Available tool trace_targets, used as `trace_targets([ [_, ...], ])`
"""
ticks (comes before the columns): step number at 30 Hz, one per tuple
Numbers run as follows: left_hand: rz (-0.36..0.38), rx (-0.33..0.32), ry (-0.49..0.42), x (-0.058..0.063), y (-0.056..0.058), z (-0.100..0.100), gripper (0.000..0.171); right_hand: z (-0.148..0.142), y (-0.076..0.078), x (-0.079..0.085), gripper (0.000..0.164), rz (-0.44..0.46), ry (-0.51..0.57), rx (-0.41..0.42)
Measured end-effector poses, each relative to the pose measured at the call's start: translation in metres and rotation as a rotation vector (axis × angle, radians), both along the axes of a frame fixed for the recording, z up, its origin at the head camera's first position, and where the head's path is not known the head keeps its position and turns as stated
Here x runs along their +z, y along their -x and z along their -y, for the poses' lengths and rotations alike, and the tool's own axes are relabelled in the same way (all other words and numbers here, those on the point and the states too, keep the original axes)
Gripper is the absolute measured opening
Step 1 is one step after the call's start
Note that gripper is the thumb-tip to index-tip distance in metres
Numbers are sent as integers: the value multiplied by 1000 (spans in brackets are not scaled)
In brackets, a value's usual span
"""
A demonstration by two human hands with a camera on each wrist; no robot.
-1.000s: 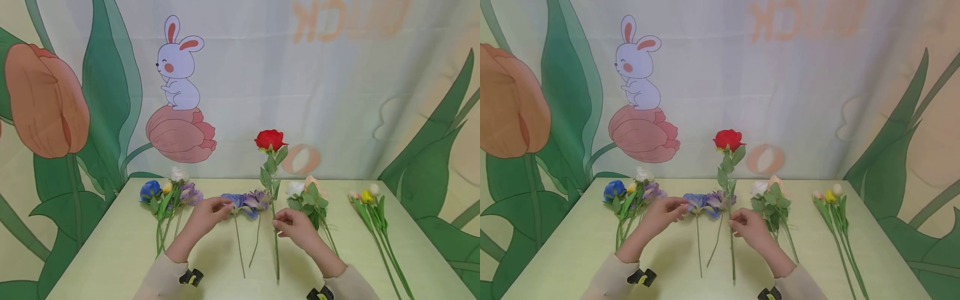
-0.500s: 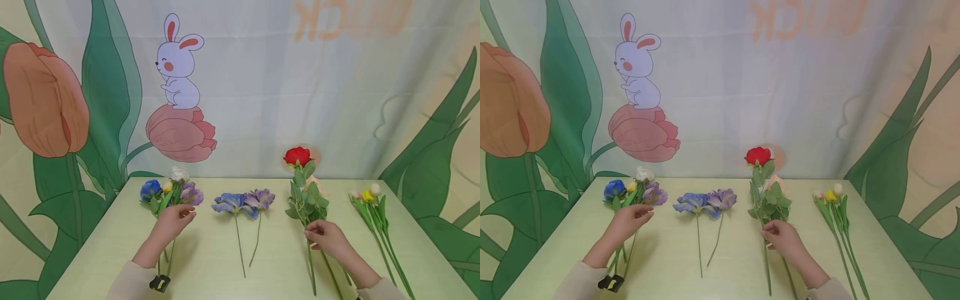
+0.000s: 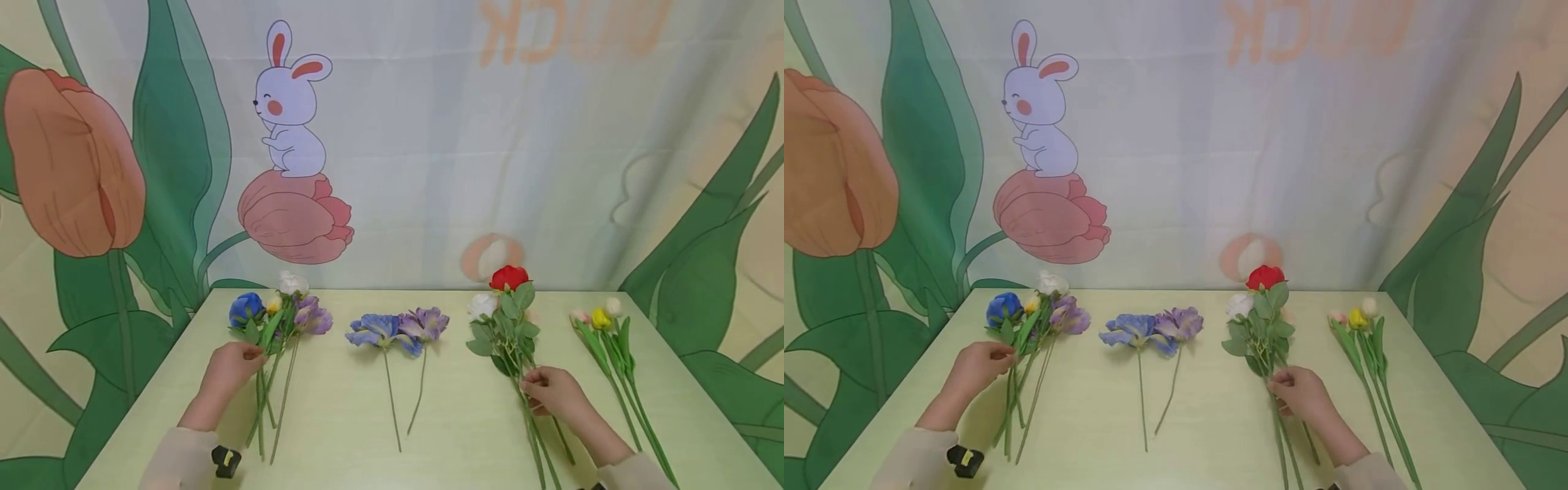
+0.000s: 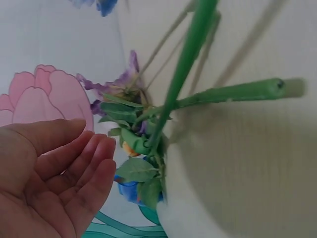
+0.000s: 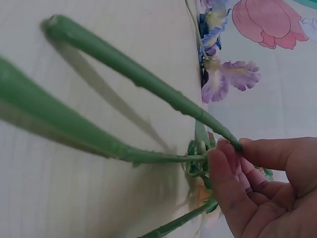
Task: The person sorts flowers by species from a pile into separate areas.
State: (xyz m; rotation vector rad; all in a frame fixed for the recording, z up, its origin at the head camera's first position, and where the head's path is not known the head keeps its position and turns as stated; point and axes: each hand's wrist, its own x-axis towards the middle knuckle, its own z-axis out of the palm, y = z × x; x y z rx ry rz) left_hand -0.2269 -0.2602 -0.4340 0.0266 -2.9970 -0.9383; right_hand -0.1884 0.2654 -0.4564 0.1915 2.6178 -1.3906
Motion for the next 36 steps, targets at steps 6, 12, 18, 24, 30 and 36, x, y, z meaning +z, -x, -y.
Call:
trace_targets([
  [6, 75, -1, 10, -10, 11, 3, 27, -3, 4, -12, 22, -6, -14, 0],
  [12, 113, 5, 61, -18, 24, -2, 20, -7, 8, -24, 21, -25, -88, 5],
  [18, 133, 50, 163, -22, 30, -8, 26, -6, 9, -26, 21, -35, -91, 0],
  [24, 177, 81, 235, -23, 34, -15, 14, -3, 9, -25, 22, -14, -91, 0],
  [30, 186, 82, 215, -27, 38, -15, 10, 0, 10, -24, 27, 4, -96, 4],
  [36, 110, 58, 105, -26, 39, -8, 37, 0, 11, -24, 26, -35, -129, 24],
])
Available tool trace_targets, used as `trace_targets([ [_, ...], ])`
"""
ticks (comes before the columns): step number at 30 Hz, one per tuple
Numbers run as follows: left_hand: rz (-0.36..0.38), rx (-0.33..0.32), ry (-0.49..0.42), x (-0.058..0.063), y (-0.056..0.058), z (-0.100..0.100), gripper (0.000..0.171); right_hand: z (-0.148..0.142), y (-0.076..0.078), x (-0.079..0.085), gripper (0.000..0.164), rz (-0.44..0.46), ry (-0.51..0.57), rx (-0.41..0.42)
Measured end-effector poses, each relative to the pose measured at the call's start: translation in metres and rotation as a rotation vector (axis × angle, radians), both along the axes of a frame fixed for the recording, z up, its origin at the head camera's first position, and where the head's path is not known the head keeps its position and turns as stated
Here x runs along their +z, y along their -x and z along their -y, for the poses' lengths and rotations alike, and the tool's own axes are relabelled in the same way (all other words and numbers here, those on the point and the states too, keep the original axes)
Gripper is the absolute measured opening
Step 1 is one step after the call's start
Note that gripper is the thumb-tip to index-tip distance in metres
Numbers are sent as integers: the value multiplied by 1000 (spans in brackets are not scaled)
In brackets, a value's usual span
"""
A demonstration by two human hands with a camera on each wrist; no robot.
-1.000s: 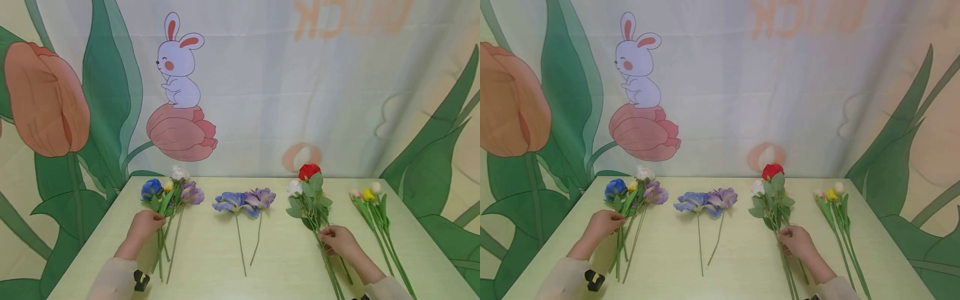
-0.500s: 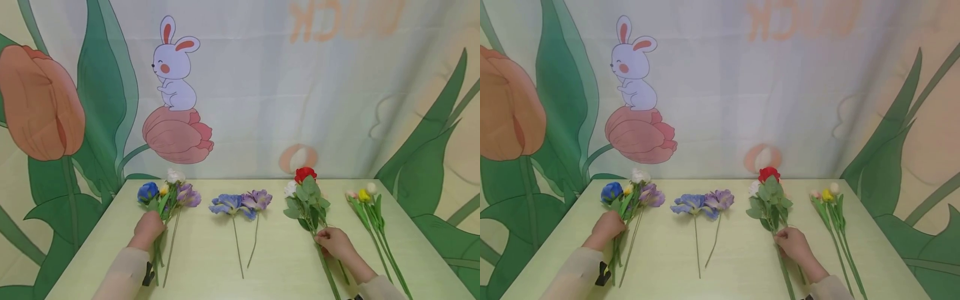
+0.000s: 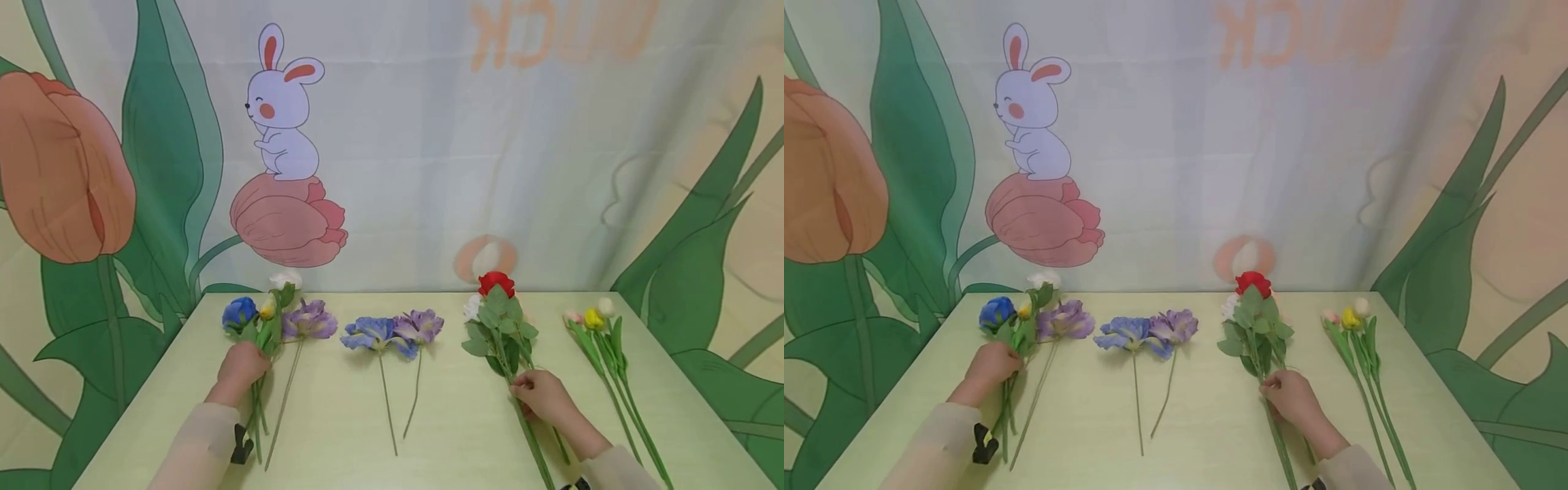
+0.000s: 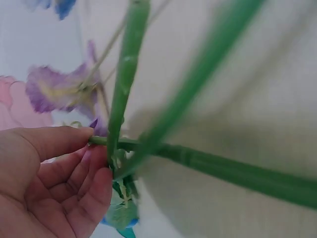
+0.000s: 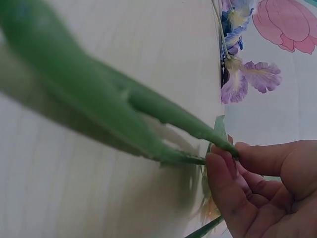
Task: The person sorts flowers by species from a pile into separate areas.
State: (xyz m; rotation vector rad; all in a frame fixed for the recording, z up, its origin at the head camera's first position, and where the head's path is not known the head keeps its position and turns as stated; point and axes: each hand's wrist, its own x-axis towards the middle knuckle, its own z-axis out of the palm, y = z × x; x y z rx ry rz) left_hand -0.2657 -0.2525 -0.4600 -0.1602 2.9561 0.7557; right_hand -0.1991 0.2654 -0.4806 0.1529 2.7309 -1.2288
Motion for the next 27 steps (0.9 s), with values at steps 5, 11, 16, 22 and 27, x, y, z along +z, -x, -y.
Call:
trace_targets([
  [5, -55, -16, -96, 15, -1, 0, 27, 1, 1, 1, 23, -19, -22, 7],
  [11, -111, -8, -205, 33, -5, -4, 28, 3, 1, 3, 19, -41, -46, 21],
  [16, -150, -26, -247, 47, -11, -10, 28, 5, 3, 5, 19, -28, -49, 18],
  [22, -171, -49, -297, 60, -20, -18, 29, 7, 6, 3, 21, -12, -61, 23],
  [27, -179, -44, -311, 67, -28, -22, 29, 11, 4, 0, 15, -14, -86, 25],
])
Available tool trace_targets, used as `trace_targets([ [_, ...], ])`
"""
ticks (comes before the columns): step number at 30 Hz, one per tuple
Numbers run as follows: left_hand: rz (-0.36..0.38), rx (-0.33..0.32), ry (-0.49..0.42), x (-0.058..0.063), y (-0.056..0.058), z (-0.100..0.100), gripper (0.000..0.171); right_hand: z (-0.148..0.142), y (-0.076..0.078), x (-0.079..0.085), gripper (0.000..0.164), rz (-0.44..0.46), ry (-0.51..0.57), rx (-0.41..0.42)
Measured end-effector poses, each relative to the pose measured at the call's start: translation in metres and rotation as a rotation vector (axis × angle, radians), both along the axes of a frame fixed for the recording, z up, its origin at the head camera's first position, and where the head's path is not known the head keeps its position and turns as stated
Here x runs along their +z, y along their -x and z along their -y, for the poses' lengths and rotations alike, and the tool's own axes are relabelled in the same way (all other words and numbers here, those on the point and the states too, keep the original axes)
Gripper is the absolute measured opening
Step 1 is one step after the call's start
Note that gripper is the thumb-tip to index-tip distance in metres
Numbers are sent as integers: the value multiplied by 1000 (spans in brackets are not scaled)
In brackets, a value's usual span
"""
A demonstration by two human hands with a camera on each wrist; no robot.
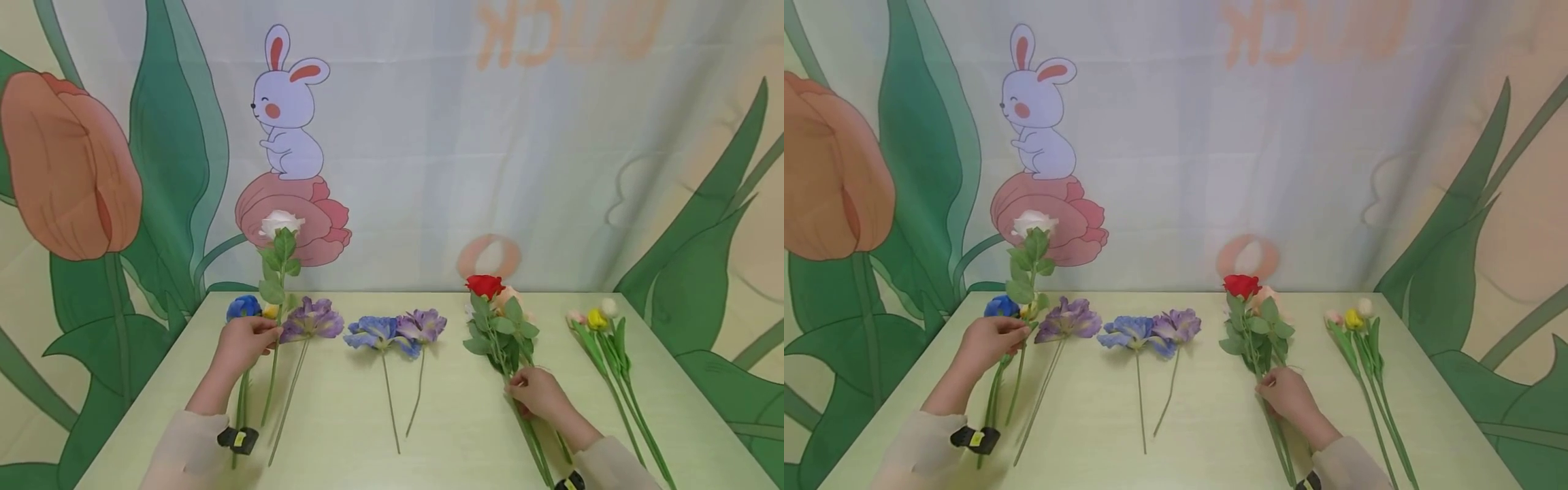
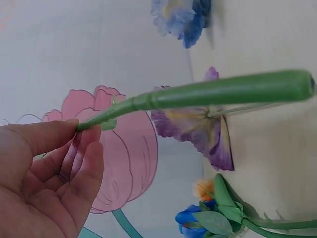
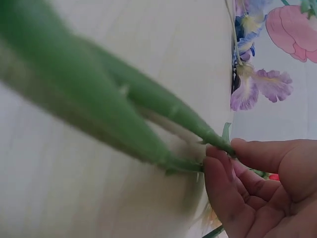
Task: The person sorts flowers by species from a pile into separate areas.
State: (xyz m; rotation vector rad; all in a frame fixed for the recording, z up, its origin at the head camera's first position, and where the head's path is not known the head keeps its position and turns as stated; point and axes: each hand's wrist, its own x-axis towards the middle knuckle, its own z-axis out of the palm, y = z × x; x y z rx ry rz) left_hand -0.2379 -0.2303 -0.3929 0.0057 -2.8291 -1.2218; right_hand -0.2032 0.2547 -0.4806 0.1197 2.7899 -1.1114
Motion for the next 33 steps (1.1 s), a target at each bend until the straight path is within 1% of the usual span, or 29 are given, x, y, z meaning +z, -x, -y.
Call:
trace_targets([
  [3, -1, 0, -2, 4, -4, -2, 29, 2, -3, 0, 11, 1, -36, 15],
  [9, -12, -10, -2, 5, -7, -1, 30, 6, -5, 3, 11, 35, -108, 37],
  [14, -6, -4, 3, 5, -8, 0, 30, 9, -6, 3, 16, 51, -115, 48],
  [18, -13, -17, 5, 8, -8, -2, 30, 11, -8, 2, 20, 42, -110, 54],
  [24, -15, -29, -3, 13, -11, -8, 29, 11, -11, 5, 16, 27, -99, 55],
  [28, -28, -69, -16, 17, -17, -17, 28, 11, -13, 16, 16, 9, -128, 56],
  [30, -41, -89, -27, 20, -20, -23, 27, 11, -13, 26, 21, -13, -145, 59],
  [33, -59, -98, -39, 25, -25, -33, 25, 13, -12, 44, 27, -62, -133, 57],
])
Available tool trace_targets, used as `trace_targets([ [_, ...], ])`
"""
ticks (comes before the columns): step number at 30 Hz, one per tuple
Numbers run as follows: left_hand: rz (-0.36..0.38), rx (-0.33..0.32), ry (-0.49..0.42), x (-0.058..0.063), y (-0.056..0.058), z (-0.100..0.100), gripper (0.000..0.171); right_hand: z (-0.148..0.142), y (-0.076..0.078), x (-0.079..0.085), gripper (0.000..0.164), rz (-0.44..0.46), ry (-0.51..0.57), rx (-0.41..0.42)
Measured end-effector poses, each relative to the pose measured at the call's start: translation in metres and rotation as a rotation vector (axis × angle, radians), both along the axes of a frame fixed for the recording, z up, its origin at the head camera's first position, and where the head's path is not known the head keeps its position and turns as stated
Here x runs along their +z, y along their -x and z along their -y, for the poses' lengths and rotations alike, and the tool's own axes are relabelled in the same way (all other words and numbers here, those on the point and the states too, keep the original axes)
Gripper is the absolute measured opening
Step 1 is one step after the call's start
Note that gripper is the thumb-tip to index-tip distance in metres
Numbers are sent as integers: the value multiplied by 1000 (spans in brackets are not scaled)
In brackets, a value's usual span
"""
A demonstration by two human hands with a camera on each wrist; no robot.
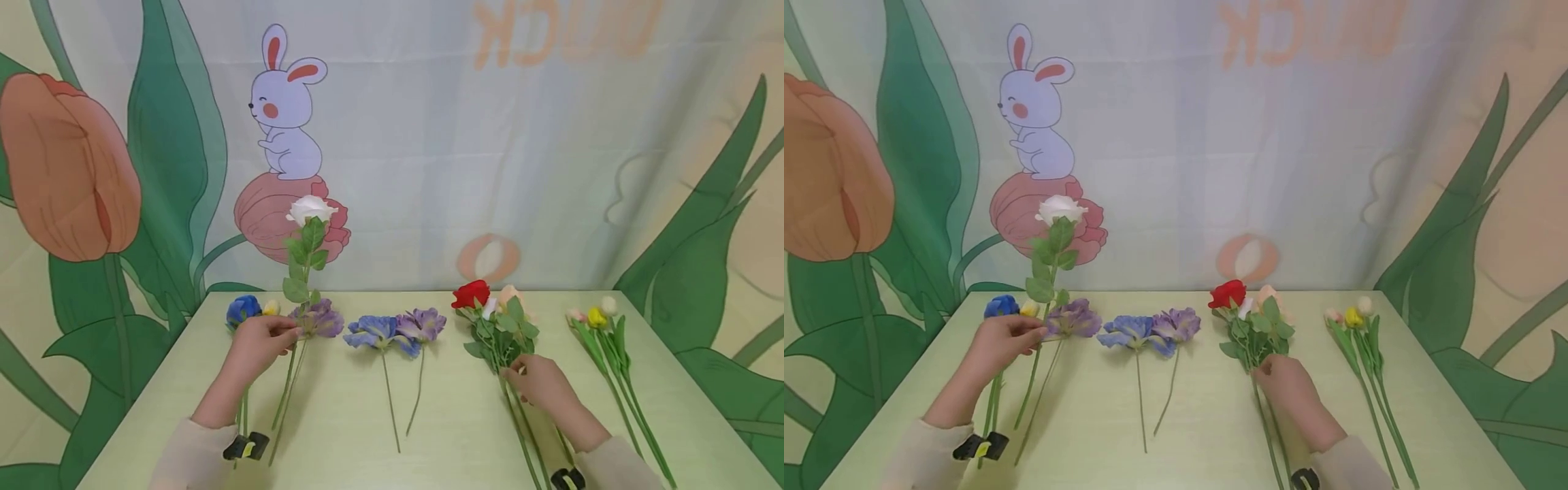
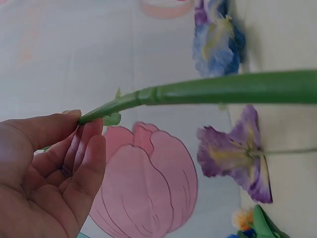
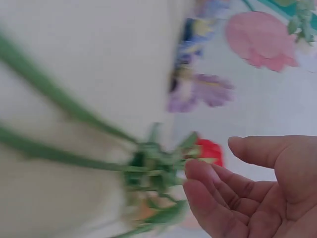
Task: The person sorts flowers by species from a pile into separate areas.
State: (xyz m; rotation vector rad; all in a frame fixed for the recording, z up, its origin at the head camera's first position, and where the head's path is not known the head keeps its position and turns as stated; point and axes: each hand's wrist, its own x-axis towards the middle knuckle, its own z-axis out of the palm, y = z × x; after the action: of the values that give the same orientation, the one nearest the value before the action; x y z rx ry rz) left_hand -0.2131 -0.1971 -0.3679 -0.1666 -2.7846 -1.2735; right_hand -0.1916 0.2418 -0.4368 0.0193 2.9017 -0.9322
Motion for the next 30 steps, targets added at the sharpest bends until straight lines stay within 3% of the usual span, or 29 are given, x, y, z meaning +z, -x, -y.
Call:
trace_targets([
  [7, -20, 2, -35, 7, -7, -27, 23, 10, -2, 37, 30, -124, 98, -2],
  [16, -46, -21, -116, 19, -12, -68, 21, 41, -4, 65, 20, -240, 255, 67],
  [24, -72, -63, -204, 16, -9, -103, 19, 83, -5, 75, 20, -235, 431, 168],
  [30, -111, -96, -259, 15, -11, -122, 18, 107, -2, 72, 23, -175, 569, 209],
])
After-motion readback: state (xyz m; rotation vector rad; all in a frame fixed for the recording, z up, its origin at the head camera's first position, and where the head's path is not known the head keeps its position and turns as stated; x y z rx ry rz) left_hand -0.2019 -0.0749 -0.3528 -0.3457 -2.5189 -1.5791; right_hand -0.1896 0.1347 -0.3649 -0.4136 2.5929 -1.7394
